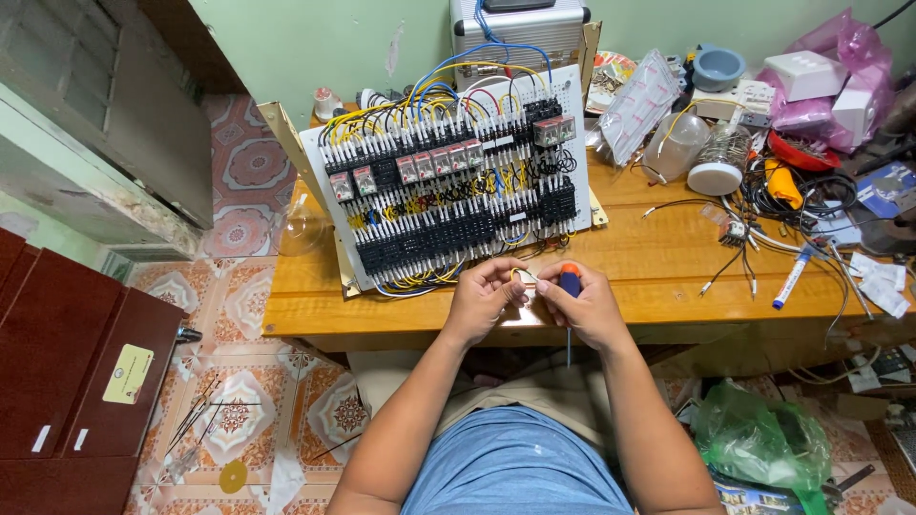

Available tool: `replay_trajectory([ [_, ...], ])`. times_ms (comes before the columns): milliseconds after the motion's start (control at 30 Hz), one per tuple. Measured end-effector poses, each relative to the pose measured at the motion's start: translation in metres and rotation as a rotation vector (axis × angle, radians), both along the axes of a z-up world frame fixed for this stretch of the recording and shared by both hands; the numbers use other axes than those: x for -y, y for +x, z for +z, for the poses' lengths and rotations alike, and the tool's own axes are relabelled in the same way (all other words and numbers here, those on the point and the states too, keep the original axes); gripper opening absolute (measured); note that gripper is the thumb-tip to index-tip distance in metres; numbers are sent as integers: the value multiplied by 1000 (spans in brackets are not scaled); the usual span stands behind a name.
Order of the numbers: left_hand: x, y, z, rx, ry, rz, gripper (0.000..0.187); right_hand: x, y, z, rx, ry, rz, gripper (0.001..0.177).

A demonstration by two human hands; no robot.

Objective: Wiring and assembling an electrical control panel by connecting wires to terminal blocks using a screwdriver.

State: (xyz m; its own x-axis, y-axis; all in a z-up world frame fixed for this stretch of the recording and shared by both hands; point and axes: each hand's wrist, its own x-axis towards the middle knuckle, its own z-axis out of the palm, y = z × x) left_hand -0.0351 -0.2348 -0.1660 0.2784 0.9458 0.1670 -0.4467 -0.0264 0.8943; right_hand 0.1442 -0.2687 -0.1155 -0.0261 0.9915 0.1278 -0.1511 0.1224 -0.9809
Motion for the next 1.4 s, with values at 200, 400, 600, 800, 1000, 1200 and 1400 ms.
replay_trajectory([
  [200, 2, 0, 1, -4, 13, -2, 39, 0, -1, 0, 15, 7, -1, 16],
  [400, 9, -2, 19, -18, 10, -42, 40, 0, 3, -2, 26, -5, 34, 13],
  [600, 11, -4, 29, -2, -8, -78, 41, -1, 4, -1, 35, 1, 67, 12],
  [800, 8, -4, 21, -18, 28, -119, 39, -3, 6, -5, 43, 4, 99, 13],
  [1000, 7, -4, 21, -17, 39, -148, 34, -3, 6, -3, 77, -4, 123, 14],
  [1200, 6, -4, 19, -9, 47, -144, 30, -2, 5, -2, 74, -19, 107, 13],
  [1400, 7, -4, 21, -28, 21, -127, 29, -4, 7, -9, 59, -26, 74, 13],
])
